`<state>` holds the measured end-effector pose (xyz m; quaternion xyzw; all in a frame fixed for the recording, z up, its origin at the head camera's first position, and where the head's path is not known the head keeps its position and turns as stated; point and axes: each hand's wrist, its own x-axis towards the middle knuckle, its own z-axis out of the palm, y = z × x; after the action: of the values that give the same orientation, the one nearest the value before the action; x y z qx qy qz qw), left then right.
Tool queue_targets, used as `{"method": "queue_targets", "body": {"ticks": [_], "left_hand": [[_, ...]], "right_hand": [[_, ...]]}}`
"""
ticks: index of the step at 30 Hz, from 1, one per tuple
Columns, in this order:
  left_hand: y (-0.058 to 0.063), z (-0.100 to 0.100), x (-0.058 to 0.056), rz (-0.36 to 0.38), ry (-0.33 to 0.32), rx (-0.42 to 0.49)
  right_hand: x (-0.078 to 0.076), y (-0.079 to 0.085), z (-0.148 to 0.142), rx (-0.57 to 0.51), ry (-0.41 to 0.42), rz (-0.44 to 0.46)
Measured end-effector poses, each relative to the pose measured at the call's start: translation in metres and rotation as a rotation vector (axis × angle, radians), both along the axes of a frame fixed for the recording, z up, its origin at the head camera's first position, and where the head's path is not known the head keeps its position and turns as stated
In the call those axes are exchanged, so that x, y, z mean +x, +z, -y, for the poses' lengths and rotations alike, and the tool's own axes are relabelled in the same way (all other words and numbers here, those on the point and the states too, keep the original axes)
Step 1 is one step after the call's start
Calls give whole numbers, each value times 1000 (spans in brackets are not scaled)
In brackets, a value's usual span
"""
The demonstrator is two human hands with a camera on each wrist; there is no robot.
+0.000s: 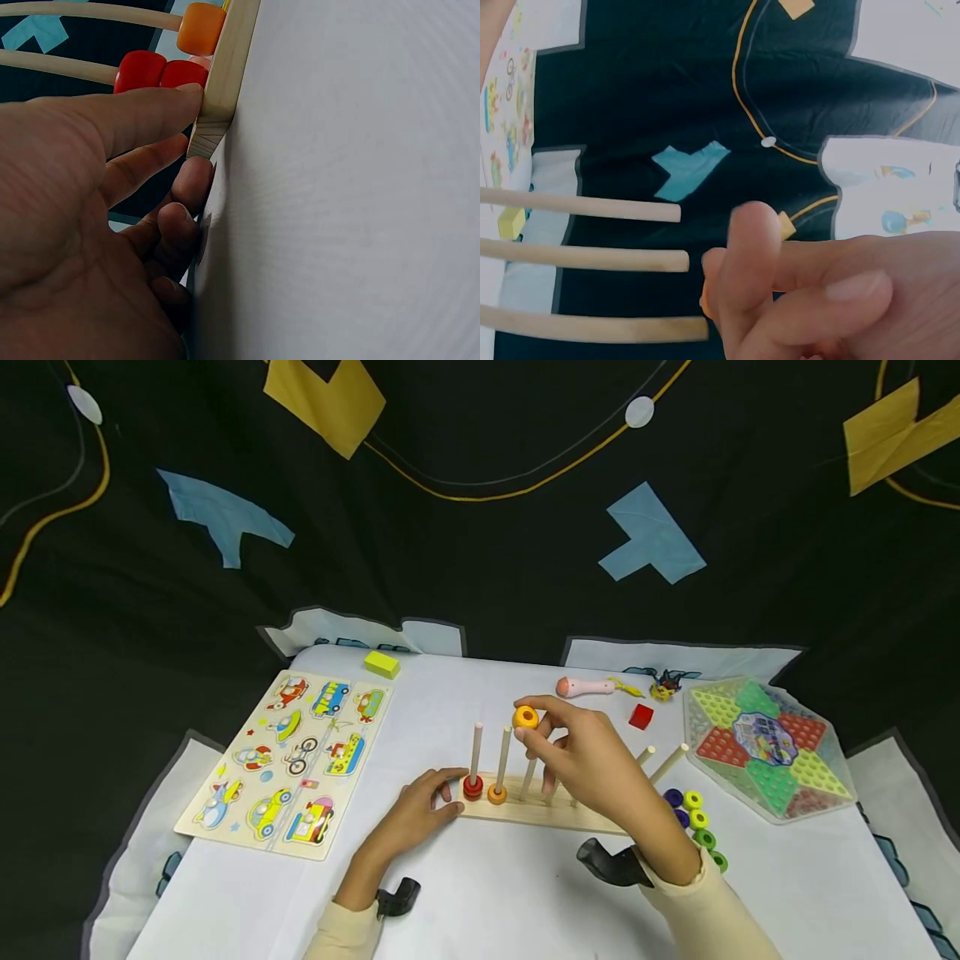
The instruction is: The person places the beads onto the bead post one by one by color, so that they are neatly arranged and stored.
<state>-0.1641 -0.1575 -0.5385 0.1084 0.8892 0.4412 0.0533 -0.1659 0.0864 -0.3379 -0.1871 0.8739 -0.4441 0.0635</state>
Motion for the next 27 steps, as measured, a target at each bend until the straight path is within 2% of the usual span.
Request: {"method": "queue_targets", "body": {"ticks": [4, 11, 20, 27], "left_hand": [[1, -1, 0, -6, 0, -10], [1, 0, -1, -17, -1, -25], [3, -1, -2, -11, 0, -26], [1, -1, -2, 1, 1, -26]], "right_hand": [[-2, 0, 6, 25, 40, 20], [-4, 2, 10, 49, 76, -7], [-3, 3, 14, 123, 75, -13], [-3, 1, 13, 124, 67, -24]]}}
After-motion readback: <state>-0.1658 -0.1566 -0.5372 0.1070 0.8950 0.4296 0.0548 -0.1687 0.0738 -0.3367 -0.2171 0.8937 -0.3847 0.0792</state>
